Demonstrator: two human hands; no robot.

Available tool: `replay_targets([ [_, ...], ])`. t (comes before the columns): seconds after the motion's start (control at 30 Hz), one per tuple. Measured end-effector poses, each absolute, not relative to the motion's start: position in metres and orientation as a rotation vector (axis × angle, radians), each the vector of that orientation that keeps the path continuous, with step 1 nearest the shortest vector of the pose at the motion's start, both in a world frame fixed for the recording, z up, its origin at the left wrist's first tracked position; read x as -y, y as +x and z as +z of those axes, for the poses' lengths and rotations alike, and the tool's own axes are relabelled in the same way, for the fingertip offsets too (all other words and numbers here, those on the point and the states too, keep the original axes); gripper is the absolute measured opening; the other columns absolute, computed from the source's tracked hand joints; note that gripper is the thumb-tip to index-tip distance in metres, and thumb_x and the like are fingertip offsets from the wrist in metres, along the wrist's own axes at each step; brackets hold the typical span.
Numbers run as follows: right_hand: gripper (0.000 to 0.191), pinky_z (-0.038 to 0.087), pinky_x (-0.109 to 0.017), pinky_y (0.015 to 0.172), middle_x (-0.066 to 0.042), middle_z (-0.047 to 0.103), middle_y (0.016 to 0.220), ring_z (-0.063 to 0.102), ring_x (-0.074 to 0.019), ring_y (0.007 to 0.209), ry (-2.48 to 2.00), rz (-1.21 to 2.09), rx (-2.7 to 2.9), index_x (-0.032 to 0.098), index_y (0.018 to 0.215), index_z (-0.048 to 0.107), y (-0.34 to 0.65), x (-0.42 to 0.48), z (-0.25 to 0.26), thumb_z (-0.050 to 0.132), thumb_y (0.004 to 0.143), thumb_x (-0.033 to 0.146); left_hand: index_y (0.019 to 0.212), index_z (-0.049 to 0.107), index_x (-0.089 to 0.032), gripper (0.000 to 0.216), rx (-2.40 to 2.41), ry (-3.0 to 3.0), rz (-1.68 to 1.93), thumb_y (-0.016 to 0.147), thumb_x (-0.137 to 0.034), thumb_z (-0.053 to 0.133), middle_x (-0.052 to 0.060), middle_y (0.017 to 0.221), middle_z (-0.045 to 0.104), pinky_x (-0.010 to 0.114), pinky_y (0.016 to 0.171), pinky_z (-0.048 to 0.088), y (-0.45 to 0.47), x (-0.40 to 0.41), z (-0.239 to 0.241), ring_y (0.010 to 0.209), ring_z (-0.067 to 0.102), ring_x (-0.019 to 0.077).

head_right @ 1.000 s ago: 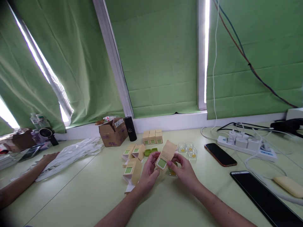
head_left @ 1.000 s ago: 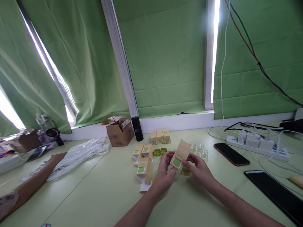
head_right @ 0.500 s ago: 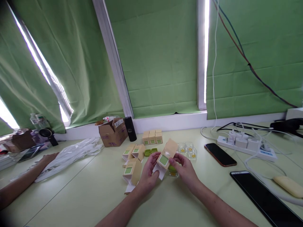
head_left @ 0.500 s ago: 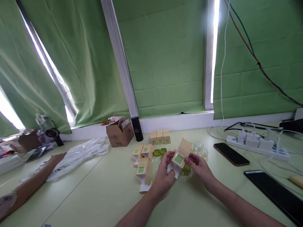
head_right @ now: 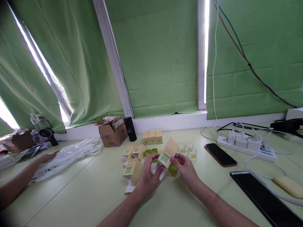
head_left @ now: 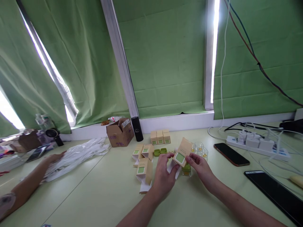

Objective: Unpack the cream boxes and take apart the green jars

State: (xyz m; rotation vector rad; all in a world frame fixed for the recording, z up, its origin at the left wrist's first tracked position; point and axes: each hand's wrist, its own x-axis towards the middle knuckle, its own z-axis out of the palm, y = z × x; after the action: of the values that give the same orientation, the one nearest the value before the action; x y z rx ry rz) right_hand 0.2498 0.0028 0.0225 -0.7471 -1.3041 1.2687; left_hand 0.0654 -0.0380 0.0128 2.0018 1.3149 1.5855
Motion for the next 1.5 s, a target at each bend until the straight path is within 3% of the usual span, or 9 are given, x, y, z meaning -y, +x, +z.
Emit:
replay_targets([
  [0.2,0.068,0.061,-0.051,0.090,-0.012,0.082,0.090,0.076,-0.0365,0.097,-0.795,1.228,1.318,0.022,0.089,0.079,0.2517,-0.0053,0.0208,0.075,0.065,0.086,0.130,0.065,-0.024,0.030,-1.252,2.137,1.581,0.104,-0.027,0.051,0.013,0.120,0.066,0.045,0.100,0.049,0.0632,0.0392,0.0138,0.114,0.061,0.0297],
  [0.37,0.066,0.062,-0.047,0.089,-0.012,0.082,0.090,0.076,-0.0353,0.096,-0.753,1.293,1.275,0.021,0.088,0.078,0.2520,-0.0048,0.0203,0.083,0.060,0.081,0.126,0.066,-0.022,0.030,-1.306,2.189,1.627,0.107,-0.026,0.043,0.012,0.113,0.068,0.043,0.095,0.051,0.0638,0.0387,0.0138,0.107,0.063,0.0271],
  [0.6,0.064,0.062,-0.049,0.088,-0.012,0.082,0.090,0.077,-0.0360,0.093,-0.726,1.358,1.261,0.022,0.090,0.079,0.2500,-0.0048,0.0206,0.088,0.057,0.076,0.118,0.065,-0.022,0.018,-1.349,2.103,1.645,0.100,-0.024,0.059,0.009,0.112,0.068,0.038,0.094,0.053,0.0650,0.0362,0.0118,0.106,0.065,0.0238],
  [0.93,0.067,0.062,-0.049,0.087,-0.013,0.082,0.094,0.077,-0.0370,0.098,-0.769,1.288,1.300,0.022,0.092,0.077,0.2521,-0.0101,0.0158,0.084,0.060,0.080,0.125,0.061,-0.023,0.046,-1.234,1.992,1.554,0.082,-0.016,0.076,0.009,0.122,0.067,0.045,0.103,0.052,0.0657,0.0406,0.0121,0.116,0.064,0.0278],
  [1.17,0.067,0.064,-0.052,0.086,-0.014,0.082,0.100,0.077,-0.0381,0.100,-0.741,1.325,1.235,0.022,0.098,0.076,0.2513,-0.0094,0.0142,0.089,0.058,0.074,0.134,0.056,-0.021,0.041,-1.069,1.837,1.480,0.097,-0.037,0.065,0.014,0.128,0.069,0.045,0.102,0.052,0.0661,0.0422,0.0163,0.118,0.066,0.0293],
  [1.5,0.060,0.063,-0.051,0.091,-0.014,0.082,0.107,0.078,-0.0355,0.099,-0.723,1.384,1.170,0.022,0.102,0.075,0.2534,-0.0048,0.0185,0.094,0.061,0.061,0.128,0.062,-0.019,0.049,-0.881,1.488,1.479,0.094,-0.054,0.068,0.014,0.124,0.072,0.039,0.097,0.054,0.0655,0.0372,0.0173,0.117,0.067,0.0301],
])
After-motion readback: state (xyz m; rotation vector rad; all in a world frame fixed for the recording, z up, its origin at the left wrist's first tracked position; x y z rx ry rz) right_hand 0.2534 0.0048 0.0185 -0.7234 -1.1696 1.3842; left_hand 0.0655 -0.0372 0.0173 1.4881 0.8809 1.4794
